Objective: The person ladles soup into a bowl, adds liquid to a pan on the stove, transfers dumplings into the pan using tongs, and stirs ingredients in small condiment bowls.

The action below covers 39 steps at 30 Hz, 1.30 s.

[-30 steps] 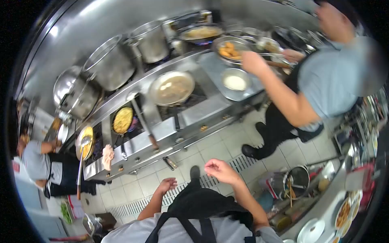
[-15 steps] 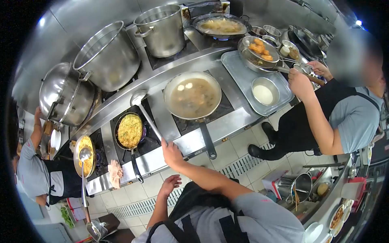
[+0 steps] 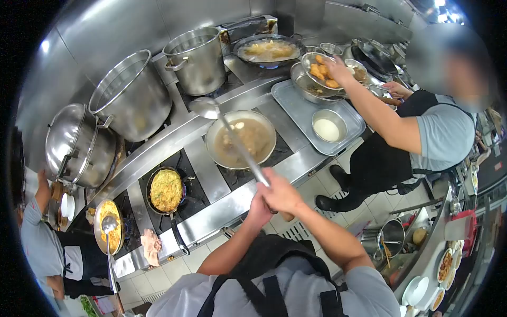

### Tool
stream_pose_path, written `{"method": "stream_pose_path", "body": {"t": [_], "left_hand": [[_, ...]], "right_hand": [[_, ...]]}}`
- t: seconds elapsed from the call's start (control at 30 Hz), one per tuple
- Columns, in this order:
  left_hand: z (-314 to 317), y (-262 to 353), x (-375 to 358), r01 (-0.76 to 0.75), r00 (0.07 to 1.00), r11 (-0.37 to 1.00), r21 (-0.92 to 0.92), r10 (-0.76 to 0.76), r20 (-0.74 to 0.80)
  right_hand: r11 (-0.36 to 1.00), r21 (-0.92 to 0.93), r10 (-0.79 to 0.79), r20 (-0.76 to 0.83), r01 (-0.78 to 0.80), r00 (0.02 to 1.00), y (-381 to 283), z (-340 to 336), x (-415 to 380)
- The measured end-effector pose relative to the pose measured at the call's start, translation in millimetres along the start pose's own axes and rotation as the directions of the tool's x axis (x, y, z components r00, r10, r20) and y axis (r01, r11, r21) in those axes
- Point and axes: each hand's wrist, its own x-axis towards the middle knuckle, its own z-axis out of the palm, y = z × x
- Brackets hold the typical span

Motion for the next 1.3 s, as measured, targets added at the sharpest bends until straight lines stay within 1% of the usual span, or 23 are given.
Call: {"method": "stream_pose_path", "body": {"t": [0.03, 0.07, 0.1, 0.13, 0.17, 0.23, 0.3, 0.33, 0.4, 0.57, 0.6, 0.7, 0.77, 0.83, 0.87, 0.9, 0.93, 0.97, 1.03, 1.07, 1.17, 1.23, 1.3], "left_hand": [[2.4, 2.0, 0.6, 0.002, 0.997, 1.000, -0.011, -0.001, 0.071], [12.9, 5.9, -2.6, 0.006, 1.000, 0.999, -0.048, -0.005, 0.014], [21.2, 8.1, -9.0, 0.010, 0.999, 0.996, -0.084, -0.014, -0.049], [16.3, 6.9, -8.9, 0.018, 0.999, 0.997, -0.075, -0.022, -0.045], [6.8, 5.5, -5.1, -0.019, 0.998, 1.000, 0.002, 0.019, -0.062], [-7.0, 10.2, -2.5, -0.054, 0.997, 0.995, 0.086, 0.059, -0.054], [-28.1, 26.1, -11.2, 0.024, 0.999, 0.987, 0.157, -0.017, -0.049], [-31.9, 31.5, -16.9, 0.038, 0.998, 0.985, 0.167, -0.031, -0.049], [-38.8, 41.5, -29.8, 0.051, 0.999, 0.977, 0.209, -0.052, -0.002], [-41.0, 54.4, -72.9, 0.101, 0.994, 0.917, 0.386, -0.077, -0.077], [-44.8, 56.9, -81.2, 0.109, 0.994, 0.908, 0.405, -0.095, -0.054], [-40.3, 60.2, -111.7, 0.141, 0.990, 0.882, 0.450, -0.135, -0.046], [-34.0, 60.8, -134.6, 0.173, 0.985, 0.871, 0.459, -0.162, -0.063], [-39.2, 62.6, -156.2, 0.296, 0.954, 0.873, 0.387, -0.292, -0.071], [-37.4, 59.5, -169.2, 0.225, 0.974, 0.774, 0.592, -0.192, -0.119], [-33.9, 59.4, -177.8, 0.326, 0.945, 0.813, 0.482, -0.295, -0.142], [-21.5, 53.7, -193.1, 0.294, 0.954, 0.725, 0.623, -0.263, -0.145], [-24.4, 47.9, -202.9, 0.294, 0.954, 0.747, 0.597, -0.269, -0.133], [-5.2, 29.1, -224.1, 0.309, 0.944, 0.672, 0.673, -0.303, -0.131], [-7.1, 22.9, -231.0, 0.316, 0.934, 0.638, 0.702, -0.341, -0.109], [-12.9, 6.3, -245.8, 0.309, 0.895, 0.558, 0.770, -0.444, -0.037], [-7.3, -15.5, -263.0, 0.437, 0.823, 0.599, 0.671, -0.568, -0.030], [-2.7, -41.2, -274.7, 0.491, 0.778, 0.596, 0.635, -0.628, -0.013]], "right_hand": [[0.979, 0.045, 0.197, 0.076, -0.201, 0.977, -7.6, -17.8, 1.5], [0.977, 0.040, 0.207, 0.030, -0.208, 0.978, -35.7, -35.6, -3.3], [0.977, 0.043, 0.207, 0.021, -0.208, 0.978, -31.6, -43.1, -2.5], [0.976, -0.111, 0.190, -0.003, -0.189, 0.982, -21.7, -50.7, -3.3], [0.949, -0.264, 0.170, -0.027, -0.171, 0.985, -13.1, -56.0, -5.2], [0.950, -0.266, 0.150, -0.076, -0.165, 0.986, -9.9, -57.8, -15.0], [0.936, -0.070, 0.346, -0.016, -0.346, 0.938, -11.6, -56.1, -28.9], [0.956, -0.158, 0.238, -0.066, -0.246, 0.969, -2.6, -51.8, -32.9], [0.955, -0.167, 0.230, -0.097, -0.244, 0.968, 0.5, -48.8, -41.5], [0.950, -0.265, 0.115, -0.186, -0.162, 0.976, -10.7, -51.6, -66.0], [0.946, -0.232, 0.195, -0.154, -0.227, 0.969, -25.6, -57.0, -71.6], [0.948, -0.215, 0.204, -0.157, -0.236, 0.966, -34.5, -63.3, -97.3], [0.927, -0.224, 0.272, -0.147, -0.300, 0.951, -40.2, -64.9, -114.0], [0.951, -0.204, 0.189, -0.204, -0.231, 0.960, -28.4, -65.0, -148.8], [0.939, -0.223, 0.214, -0.214, -0.261, 0.953, -31.8, -66.0, -171.2], [0.921, -0.236, 0.252, -0.240, -0.309, 0.937, -36.4, -63.9, -188.6], [0.925, -0.173, 0.299, -0.218, -0.338, 0.929, -36.9, -61.7, -209.5], [0.927, -0.131, 0.316, -0.235, -0.352, 0.919, -43.4, -60.6, -231.8], [0.944, -0.105, 0.278, -0.262, -0.313, 0.924, -44.5, -59.6, -280.0], [0.932, -0.077, 0.311, -0.326, -0.353, 0.893, -42.9, -54.2, -307.6], [0.946, -0.104, 0.247, -0.383, -0.307, 0.890, -47.1, -42.7, -368.8], [0.920, -0.044, 0.339, -0.407, -0.389, 0.848, -57.7, -45.4, -418.4], [0.881, -0.038, 0.398, -0.479, -0.471, 0.782, -71.9, -46.6, -461.9]]}}
